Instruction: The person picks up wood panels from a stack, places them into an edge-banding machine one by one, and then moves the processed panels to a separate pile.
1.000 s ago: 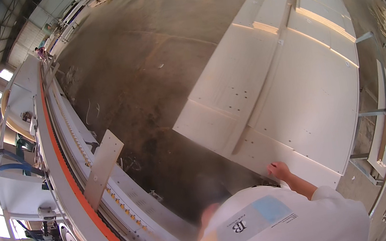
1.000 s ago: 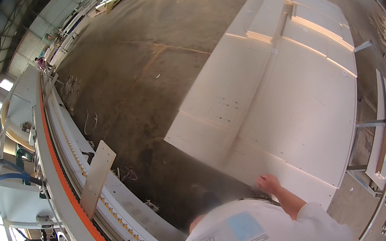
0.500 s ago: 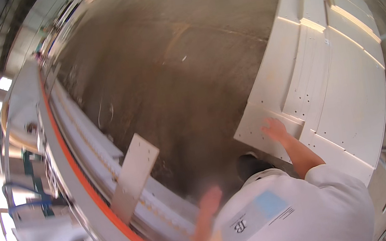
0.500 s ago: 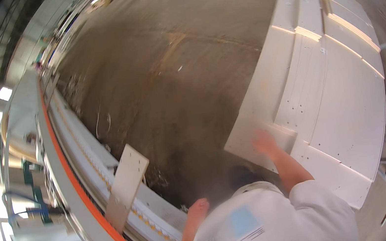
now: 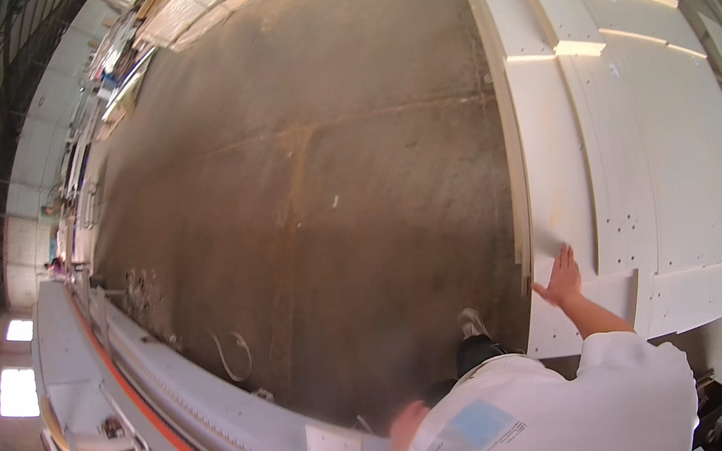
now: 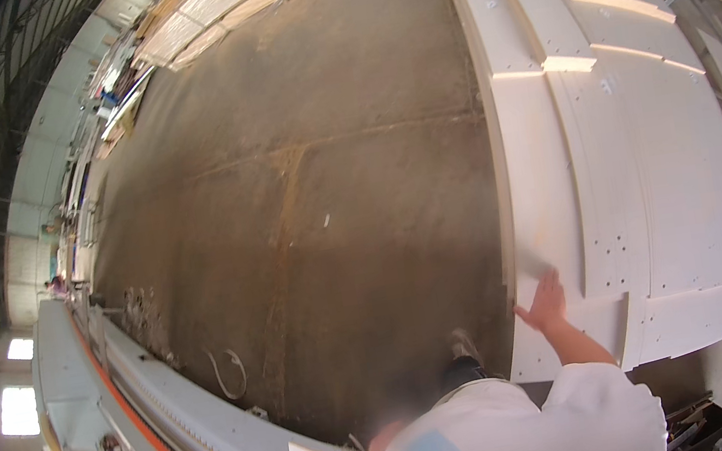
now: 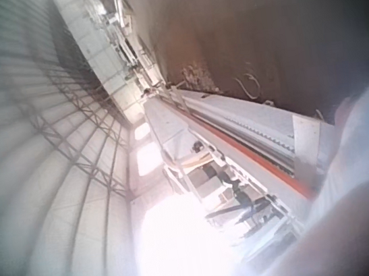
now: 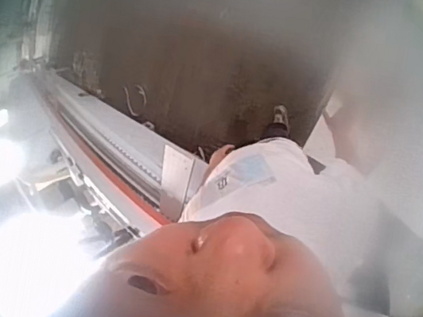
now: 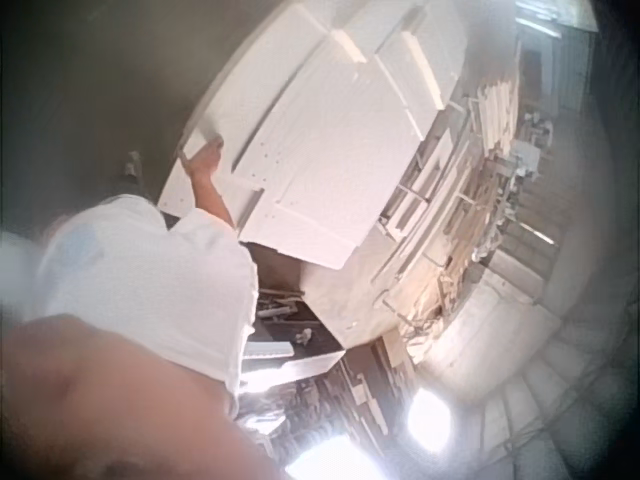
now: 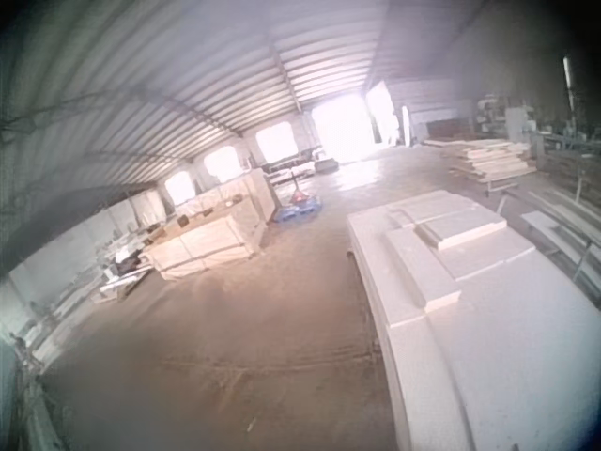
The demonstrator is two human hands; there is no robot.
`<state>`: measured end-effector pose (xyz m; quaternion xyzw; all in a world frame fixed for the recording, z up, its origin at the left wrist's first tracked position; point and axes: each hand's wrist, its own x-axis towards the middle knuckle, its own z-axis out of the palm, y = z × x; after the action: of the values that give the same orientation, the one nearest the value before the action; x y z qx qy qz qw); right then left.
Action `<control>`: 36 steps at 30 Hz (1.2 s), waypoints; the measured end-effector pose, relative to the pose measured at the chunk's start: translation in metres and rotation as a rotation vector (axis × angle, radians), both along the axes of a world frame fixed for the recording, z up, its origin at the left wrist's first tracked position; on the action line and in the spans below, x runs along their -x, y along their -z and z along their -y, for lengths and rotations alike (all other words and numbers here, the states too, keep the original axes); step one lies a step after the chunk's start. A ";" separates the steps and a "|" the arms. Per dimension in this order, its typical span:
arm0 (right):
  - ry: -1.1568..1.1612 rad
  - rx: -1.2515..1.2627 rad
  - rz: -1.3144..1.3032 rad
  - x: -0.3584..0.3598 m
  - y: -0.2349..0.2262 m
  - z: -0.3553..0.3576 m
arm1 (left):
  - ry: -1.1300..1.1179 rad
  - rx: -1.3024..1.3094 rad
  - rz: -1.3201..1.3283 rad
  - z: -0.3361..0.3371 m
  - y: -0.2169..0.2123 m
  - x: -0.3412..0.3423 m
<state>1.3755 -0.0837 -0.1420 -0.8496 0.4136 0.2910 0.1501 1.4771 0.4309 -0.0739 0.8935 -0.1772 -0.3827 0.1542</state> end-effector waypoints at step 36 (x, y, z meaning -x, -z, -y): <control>1.938 0.184 0.576 -0.427 0.071 0.513 | 0.521 0.259 -0.443 0.792 0.133 -0.918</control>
<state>1.8026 -0.5967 -0.2134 -0.1947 0.8933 -0.2050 0.3494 2.3949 -0.3610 -0.2074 0.6868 -0.4085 -0.5677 0.1981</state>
